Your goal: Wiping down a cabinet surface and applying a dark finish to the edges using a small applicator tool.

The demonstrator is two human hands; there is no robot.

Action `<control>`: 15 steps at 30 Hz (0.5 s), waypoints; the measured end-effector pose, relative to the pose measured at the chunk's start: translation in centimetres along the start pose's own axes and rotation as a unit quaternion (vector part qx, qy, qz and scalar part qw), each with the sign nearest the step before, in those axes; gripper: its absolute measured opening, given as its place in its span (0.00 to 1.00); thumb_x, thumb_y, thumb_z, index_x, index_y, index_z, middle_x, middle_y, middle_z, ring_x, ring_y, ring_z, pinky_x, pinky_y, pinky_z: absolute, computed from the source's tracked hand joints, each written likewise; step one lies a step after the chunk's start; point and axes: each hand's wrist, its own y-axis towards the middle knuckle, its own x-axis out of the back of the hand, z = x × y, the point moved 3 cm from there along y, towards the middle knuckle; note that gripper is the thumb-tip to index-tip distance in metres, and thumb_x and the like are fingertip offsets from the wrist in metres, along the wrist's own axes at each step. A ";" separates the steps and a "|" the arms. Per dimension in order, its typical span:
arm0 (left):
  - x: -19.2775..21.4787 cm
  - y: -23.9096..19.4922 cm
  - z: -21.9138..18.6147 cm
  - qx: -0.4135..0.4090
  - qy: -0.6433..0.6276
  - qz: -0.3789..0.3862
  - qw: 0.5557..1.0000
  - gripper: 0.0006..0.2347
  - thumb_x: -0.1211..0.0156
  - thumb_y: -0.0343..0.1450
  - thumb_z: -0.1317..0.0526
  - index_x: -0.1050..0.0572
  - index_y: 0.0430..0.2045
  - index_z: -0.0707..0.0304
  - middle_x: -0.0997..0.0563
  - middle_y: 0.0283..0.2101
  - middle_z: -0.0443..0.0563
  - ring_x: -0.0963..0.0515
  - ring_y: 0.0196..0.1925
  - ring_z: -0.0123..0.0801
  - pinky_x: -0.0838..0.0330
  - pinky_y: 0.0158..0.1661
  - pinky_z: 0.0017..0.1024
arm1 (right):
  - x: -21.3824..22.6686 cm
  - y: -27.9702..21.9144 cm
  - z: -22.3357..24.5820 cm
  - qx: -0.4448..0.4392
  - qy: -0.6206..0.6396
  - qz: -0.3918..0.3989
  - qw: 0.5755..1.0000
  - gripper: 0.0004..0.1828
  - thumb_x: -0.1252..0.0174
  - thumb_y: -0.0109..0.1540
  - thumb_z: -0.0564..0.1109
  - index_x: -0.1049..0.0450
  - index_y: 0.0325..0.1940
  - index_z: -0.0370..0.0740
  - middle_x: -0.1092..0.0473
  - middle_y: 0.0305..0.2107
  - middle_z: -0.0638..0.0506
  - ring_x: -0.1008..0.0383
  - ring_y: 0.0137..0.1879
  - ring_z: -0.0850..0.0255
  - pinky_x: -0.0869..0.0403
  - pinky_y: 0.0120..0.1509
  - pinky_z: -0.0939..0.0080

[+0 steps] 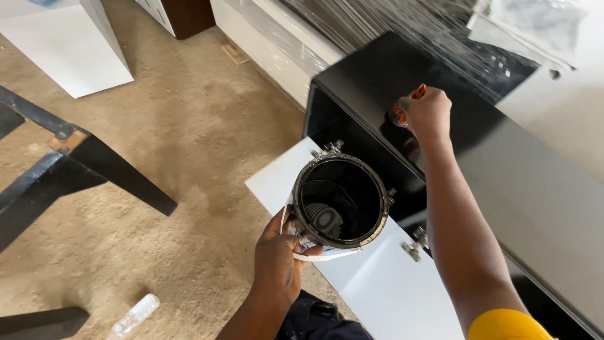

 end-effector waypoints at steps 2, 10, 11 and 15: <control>-0.2 2.3 -2.7 -0.014 0.002 0.002 1.000 0.39 0.67 0.56 0.84 0.25 0.62 0.59 0.25 0.66 0.48 0.28 0.67 0.44 0.18 0.42 0.47 | -3.4 2.9 2.2 0.016 0.002 0.006 1.000 0.26 0.41 0.61 0.39 0.52 0.19 0.50 0.47 0.16 0.60 0.51 0.21 0.70 0.48 0.23 0.65; -0.6 8.7 -11.3 0.036 0.074 -0.032 0.996 0.35 0.61 0.63 0.79 0.23 0.63 0.44 0.14 0.52 0.47 0.15 0.34 0.53 0.50 0.69 0.60 | -15.9 12.2 10.5 0.012 -0.078 0.030 0.996 0.13 0.39 0.60 0.41 0.35 0.25 0.46 0.32 0.21 0.56 0.35 0.24 0.68 0.33 0.25 0.65; -0.7 9.0 -12.1 0.039 0.077 -0.031 0.996 0.35 0.61 0.63 0.79 0.23 0.63 0.44 0.14 0.52 0.47 0.15 0.34 0.53 0.50 0.69 0.60 | -16.9 12.1 11.3 0.008 -0.080 0.027 0.996 0.13 0.39 0.60 0.41 0.35 0.25 0.46 0.32 0.21 0.56 0.35 0.24 0.68 0.33 0.25 0.65; -1.0 9.4 -15.3 0.007 0.041 -0.027 0.999 0.38 0.67 0.57 0.82 0.22 0.60 0.54 0.19 0.50 0.54 0.20 0.49 0.42 0.23 0.43 0.48 | -17.3 7.8 15.7 0.103 -0.072 0.022 0.992 0.12 0.40 0.63 0.42 0.35 0.28 0.41 0.28 0.20 0.54 0.33 0.24 0.66 0.33 0.26 0.65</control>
